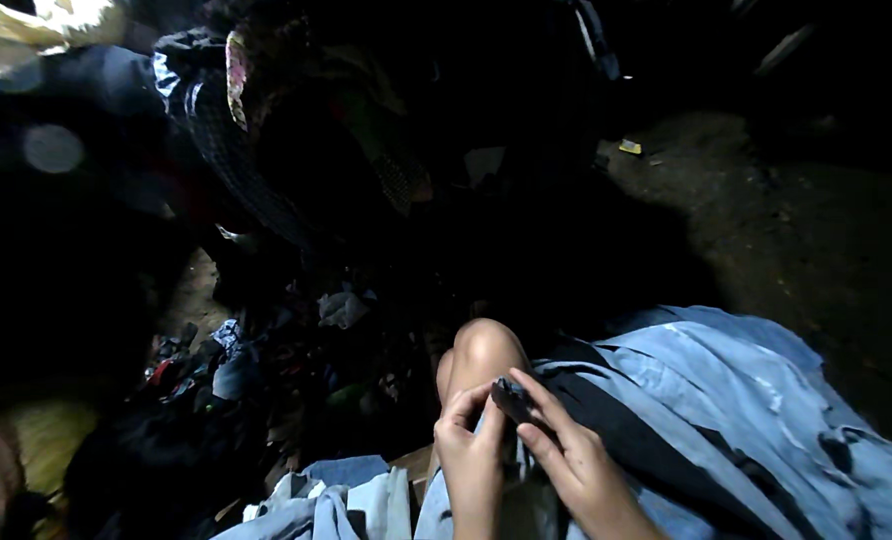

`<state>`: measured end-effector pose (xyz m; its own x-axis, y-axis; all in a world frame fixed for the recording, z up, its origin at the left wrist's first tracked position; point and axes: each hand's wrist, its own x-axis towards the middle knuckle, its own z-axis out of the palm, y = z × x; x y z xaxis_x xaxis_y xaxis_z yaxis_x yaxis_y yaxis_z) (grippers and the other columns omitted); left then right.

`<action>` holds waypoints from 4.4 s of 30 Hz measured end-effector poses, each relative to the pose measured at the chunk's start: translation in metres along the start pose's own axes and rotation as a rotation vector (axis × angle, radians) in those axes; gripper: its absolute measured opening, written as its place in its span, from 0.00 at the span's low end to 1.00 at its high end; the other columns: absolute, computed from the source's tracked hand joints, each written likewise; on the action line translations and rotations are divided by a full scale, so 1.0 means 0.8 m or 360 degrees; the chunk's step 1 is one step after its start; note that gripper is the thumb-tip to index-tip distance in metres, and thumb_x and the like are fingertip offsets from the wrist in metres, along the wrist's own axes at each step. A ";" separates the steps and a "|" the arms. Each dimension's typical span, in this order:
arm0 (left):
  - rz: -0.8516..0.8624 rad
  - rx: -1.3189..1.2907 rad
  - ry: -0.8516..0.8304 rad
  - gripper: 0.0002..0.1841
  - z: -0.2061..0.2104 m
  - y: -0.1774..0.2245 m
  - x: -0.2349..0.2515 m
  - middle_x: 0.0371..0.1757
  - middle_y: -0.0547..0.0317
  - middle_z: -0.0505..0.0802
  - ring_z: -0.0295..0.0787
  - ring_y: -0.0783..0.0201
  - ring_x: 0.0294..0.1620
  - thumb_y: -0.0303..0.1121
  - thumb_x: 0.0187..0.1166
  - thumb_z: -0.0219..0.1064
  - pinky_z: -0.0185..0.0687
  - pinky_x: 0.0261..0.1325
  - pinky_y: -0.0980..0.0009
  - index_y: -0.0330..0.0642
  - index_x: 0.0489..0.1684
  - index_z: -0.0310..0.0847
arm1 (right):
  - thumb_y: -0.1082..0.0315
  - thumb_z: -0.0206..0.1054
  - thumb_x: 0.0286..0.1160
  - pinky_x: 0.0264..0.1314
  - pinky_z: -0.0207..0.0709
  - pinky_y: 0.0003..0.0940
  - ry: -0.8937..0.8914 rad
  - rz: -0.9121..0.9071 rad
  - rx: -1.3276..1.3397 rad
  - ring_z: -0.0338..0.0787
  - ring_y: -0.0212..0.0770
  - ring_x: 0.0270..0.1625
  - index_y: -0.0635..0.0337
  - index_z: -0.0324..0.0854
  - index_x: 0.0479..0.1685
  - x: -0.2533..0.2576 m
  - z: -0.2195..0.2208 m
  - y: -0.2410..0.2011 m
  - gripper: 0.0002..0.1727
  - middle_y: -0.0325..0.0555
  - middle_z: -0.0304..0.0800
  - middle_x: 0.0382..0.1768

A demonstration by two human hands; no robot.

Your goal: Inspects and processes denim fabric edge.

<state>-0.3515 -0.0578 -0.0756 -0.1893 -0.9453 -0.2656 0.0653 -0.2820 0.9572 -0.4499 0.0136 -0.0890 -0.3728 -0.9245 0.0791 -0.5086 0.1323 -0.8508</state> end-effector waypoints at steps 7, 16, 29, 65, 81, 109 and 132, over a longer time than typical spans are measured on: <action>-0.0005 -0.0002 0.0106 0.06 0.004 -0.002 -0.007 0.34 0.63 0.94 0.89 0.82 0.36 0.19 0.74 0.66 0.85 0.47 0.84 0.30 0.36 0.90 | 0.61 0.55 0.87 0.34 0.70 0.13 0.0181 0.0229 0.0408 0.73 0.16 0.29 0.72 0.71 0.78 0.013 -0.001 0.011 0.27 0.34 0.79 0.33; -0.0096 -0.0103 0.0099 0.06 0.002 0.005 -0.003 0.30 0.66 0.93 0.89 0.82 0.32 0.19 0.76 0.65 0.87 0.42 0.84 0.32 0.36 0.89 | 0.50 0.51 0.91 0.61 0.84 0.27 -0.0050 -0.0084 0.0079 0.92 0.32 0.60 0.64 0.74 0.79 -0.001 0.000 -0.001 0.30 0.54 0.89 0.66; 0.0209 0.0080 0.0213 0.05 0.013 -0.022 -0.013 0.32 0.61 0.92 0.87 0.85 0.36 0.18 0.71 0.66 0.84 0.47 0.87 0.26 0.35 0.89 | 0.61 0.57 0.88 0.72 0.76 0.20 0.0090 0.0122 0.0441 0.86 0.23 0.67 0.66 0.83 0.70 0.014 0.023 -0.004 0.22 0.46 0.91 0.65; 0.0189 -0.0146 0.0157 0.07 0.009 -0.009 -0.009 0.36 0.63 0.94 0.89 0.83 0.40 0.19 0.76 0.63 0.85 0.51 0.84 0.27 0.38 0.89 | 0.63 0.52 0.91 0.55 0.77 0.15 -0.0167 0.0073 0.0694 0.83 0.15 0.50 0.74 0.66 0.81 0.001 -0.001 -0.014 0.27 0.50 0.86 0.64; 0.0692 0.0716 -0.0247 0.08 -0.030 0.015 0.023 0.42 0.52 0.92 0.89 0.77 0.39 0.28 0.73 0.69 0.84 0.43 0.84 0.32 0.40 0.91 | 0.60 0.51 0.92 0.75 0.72 0.19 -0.0173 -0.0082 0.0419 0.83 0.21 0.71 0.67 0.78 0.76 0.005 -0.018 -0.015 0.25 0.48 0.87 0.71; 0.0052 -0.0024 0.0063 0.06 0.012 0.000 -0.005 0.30 0.65 0.92 0.87 0.84 0.32 0.18 0.74 0.64 0.84 0.42 0.86 0.29 0.38 0.87 | 0.68 0.51 0.88 0.29 0.64 0.07 -0.0119 0.0463 0.1101 0.72 0.10 0.28 0.57 0.80 0.69 0.020 -0.011 -0.015 0.18 0.21 0.80 0.33; 0.0119 -0.0114 0.0017 0.07 0.006 -0.006 0.002 0.36 0.63 0.94 0.90 0.81 0.39 0.21 0.75 0.64 0.86 0.49 0.83 0.30 0.37 0.90 | 0.52 0.49 0.92 0.70 0.77 0.21 0.0076 -0.0148 0.0138 0.87 0.27 0.68 0.69 0.72 0.80 0.001 0.011 0.002 0.31 0.55 0.87 0.70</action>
<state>-0.3568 -0.0567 -0.0802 -0.1709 -0.9657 -0.1953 0.1490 -0.2213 0.9638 -0.4443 0.0098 -0.0948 -0.3649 -0.9130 0.1825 -0.4744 0.0136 -0.8802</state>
